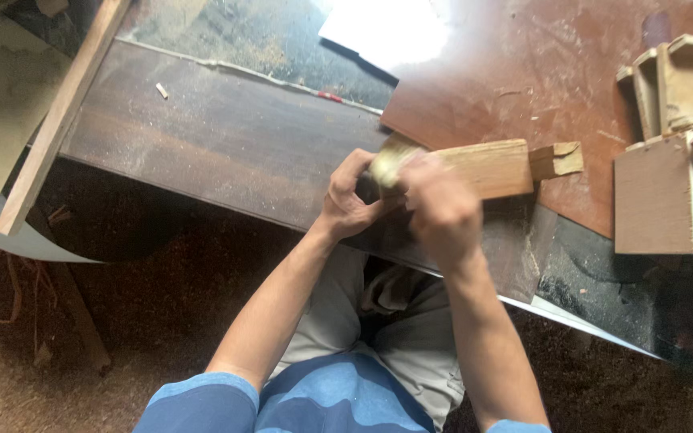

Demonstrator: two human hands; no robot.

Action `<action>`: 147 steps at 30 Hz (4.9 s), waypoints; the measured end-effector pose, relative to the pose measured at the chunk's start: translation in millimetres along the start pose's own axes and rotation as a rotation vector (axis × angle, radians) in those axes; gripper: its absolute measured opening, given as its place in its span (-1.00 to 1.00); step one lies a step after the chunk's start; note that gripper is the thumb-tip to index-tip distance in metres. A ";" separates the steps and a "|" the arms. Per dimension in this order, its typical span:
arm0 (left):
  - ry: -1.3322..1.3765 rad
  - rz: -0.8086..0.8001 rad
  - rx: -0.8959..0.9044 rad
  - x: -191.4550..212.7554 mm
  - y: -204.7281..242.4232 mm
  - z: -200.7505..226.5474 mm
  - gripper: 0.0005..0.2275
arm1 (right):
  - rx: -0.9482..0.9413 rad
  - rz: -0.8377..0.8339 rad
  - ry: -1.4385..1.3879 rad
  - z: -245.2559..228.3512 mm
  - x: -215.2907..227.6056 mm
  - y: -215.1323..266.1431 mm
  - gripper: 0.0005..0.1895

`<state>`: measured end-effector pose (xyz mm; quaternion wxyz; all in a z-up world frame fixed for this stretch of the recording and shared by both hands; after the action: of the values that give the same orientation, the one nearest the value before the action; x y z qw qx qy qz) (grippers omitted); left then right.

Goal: The person sits on the floor and sands a small wooden block using a piece of sandpaper. They hold the block with their left hand and rub the sandpaper against its surfaces with their right hand, rotating the block to sand different sides.

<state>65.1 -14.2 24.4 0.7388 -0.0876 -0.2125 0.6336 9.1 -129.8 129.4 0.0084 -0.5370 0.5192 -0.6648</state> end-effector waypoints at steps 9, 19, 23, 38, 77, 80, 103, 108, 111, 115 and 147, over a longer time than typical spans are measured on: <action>0.036 0.011 0.017 1.8 -8.7 5.3 -0.57 | -0.067 0.107 0.025 9.7 22.0 4.3 -0.71; 0.007 0.047 -0.054 4.1 -1.3 8.1 -0.66 | 0.003 0.008 0.032 -13.6 -1.0 -9.9 -0.76; -0.012 0.038 -0.079 3.6 -8.3 8.5 -0.66 | 0.081 -0.024 0.041 -11.6 -8.2 -5.9 -0.76; 0.021 0.055 -0.060 5.2 -2.5 8.6 -0.68 | 0.095 -0.026 0.037 -12.7 -9.2 -8.7 -0.83; -0.050 -0.101 0.043 21.7 -1.9 13.9 -0.52 | -0.193 0.146 0.046 17.6 29.2 26.7 -0.75; -0.116 -0.064 0.031 21.2 9.0 14.4 -0.52 | -0.219 0.147 0.073 14.2 28.7 41.8 -0.75; -0.030 0.008 0.029 -80.8 -28.6 45.8 -0.64 | -0.456 0.469 0.196 30.4 126.0 151.8 -0.77; -0.124 -0.017 -0.114 -130.6 -120.8 19.2 -0.38 | -0.328 0.461 0.306 -6.8 100.0 143.6 -0.81; -0.104 -0.185 0.009 -166.1 -145.8 -7.7 -0.45 | -0.378 0.392 0.367 -7.7 83.1 136.7 -0.89; -0.178 -0.162 0.100 -159.0 -160.5 -28.3 -0.64 | -0.316 0.459 0.374 7.4 83.5 127.3 -0.88; -0.590 -0.161 -0.376 -116.2 -96.6 31.3 -0.82 | -0.112 0.003 0.380 39.0 90.8 80.9 -0.92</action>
<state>126.2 -149.3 67.3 0.6642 -0.0184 -0.5358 0.5210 -45.3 -245.3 132.3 -0.1189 -0.4008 0.5484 -0.7242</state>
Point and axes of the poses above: each hand's wrist, its own y-axis away from the middle knuckle, its own x-axis out of the back of the hand, z = x × y, the point moved 8 cm from there along -y, towards the middle knuckle, and after that the axes turned 9 degrees about x, right-handed, at the moved point
